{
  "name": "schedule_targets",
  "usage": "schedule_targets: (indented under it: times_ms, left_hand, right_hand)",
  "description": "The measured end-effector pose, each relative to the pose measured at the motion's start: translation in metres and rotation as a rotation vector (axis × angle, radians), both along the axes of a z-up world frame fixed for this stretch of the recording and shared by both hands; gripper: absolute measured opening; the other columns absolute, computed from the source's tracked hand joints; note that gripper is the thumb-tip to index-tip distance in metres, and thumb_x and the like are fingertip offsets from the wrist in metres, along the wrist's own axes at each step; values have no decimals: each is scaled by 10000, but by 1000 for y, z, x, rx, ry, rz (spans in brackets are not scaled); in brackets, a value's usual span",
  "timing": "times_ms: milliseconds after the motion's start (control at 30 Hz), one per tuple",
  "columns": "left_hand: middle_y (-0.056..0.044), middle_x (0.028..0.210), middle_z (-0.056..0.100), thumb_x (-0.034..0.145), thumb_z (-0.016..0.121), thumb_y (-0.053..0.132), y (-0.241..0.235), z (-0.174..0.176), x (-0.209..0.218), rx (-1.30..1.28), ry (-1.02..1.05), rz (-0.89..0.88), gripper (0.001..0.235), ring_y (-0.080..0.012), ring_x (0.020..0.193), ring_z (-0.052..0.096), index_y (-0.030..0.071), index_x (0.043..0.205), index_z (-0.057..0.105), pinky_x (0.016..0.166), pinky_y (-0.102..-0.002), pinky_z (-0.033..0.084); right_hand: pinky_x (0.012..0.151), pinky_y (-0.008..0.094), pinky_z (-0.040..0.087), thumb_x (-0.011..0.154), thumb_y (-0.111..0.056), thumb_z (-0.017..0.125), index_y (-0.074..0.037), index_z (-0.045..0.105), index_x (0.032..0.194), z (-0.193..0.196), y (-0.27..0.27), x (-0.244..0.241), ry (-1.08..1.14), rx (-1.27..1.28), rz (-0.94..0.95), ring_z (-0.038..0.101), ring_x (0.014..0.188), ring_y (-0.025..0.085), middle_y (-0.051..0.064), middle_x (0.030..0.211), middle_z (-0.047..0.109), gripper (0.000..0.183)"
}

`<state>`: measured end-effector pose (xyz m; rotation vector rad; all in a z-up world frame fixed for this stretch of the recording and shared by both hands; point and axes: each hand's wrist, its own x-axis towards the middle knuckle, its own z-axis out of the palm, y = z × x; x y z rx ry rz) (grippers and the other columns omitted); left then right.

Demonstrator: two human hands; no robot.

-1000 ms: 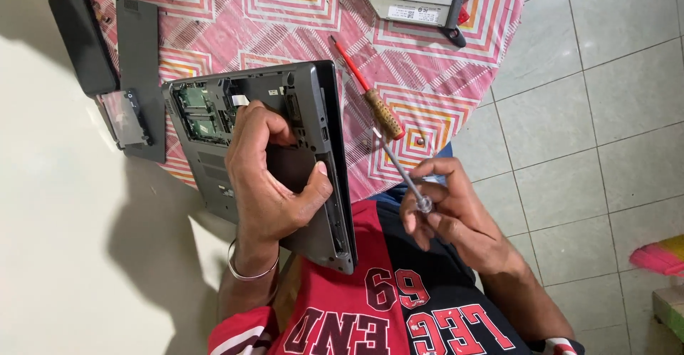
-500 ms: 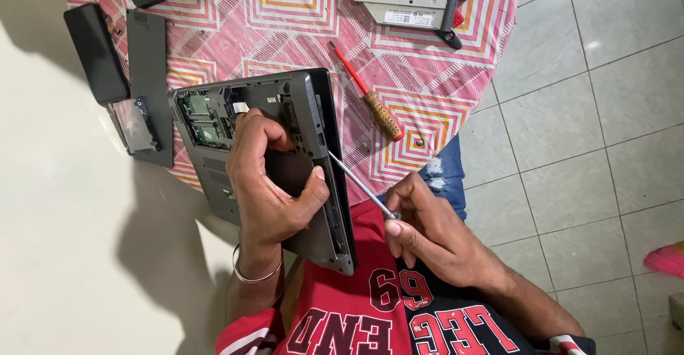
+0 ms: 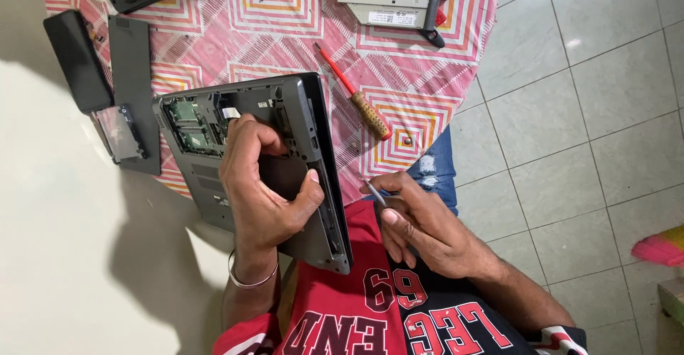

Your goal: The person disassembles a laptop by removing the back cover and internal components. They use a screwdriver to unscrew the casing and remove the hard drive, placing it on the table.

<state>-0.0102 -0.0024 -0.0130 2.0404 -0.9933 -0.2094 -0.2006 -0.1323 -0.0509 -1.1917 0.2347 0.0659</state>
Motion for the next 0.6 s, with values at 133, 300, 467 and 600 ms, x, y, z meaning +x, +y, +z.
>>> schedule_targets:
  times_ms: [133, 300, 467, 600]
  left_hand:
    - [-57, 833, 361, 753, 649, 221, 1, 1, -1, 13, 1, 2, 325, -228, 806, 343, 54, 855, 389, 758, -363, 334]
    - [-48, 827, 362, 742, 649, 225, -1, 2, -1, -4, 27, 11, 330, -218, 813, 341, 55, 846, 386, 754, -349, 329]
    - [-53, 819, 371, 756, 632, 255, 2, 4, 0, 13, 8, 14, 329, -225, 817, 343, 51, 854, 393, 777, -364, 339]
    - [-59, 815, 370, 760, 617, 271, 5, 5, 0, 11, 2, 6, 336, -228, 820, 346, 46, 861, 389, 775, -366, 340]
  right_hand:
    - [411, 241, 438, 1095, -225, 409, 13, 465, 1438, -3, 8, -2, -4, 169, -40, 449, 389, 127, 10, 501, 429, 421]
    - [492, 227, 520, 1071, -273, 421, -75, 319, 1581, 21, 2, 13, 14, 31, 32, 636, 460, 112, 48, 543, 659, 557]
    - [454, 231, 526, 1047, -286, 450, -114, 162, 1634, 26, 2, 18, 67, 31, 143, 556, 393, 102, 24, 498, 613, 676]
    - [421, 227, 465, 1032, -406, 410, -133, 192, 1643, 26, -2, 19, 139, 58, 228, 480, 362, 92, 2, 466, 529, 704]
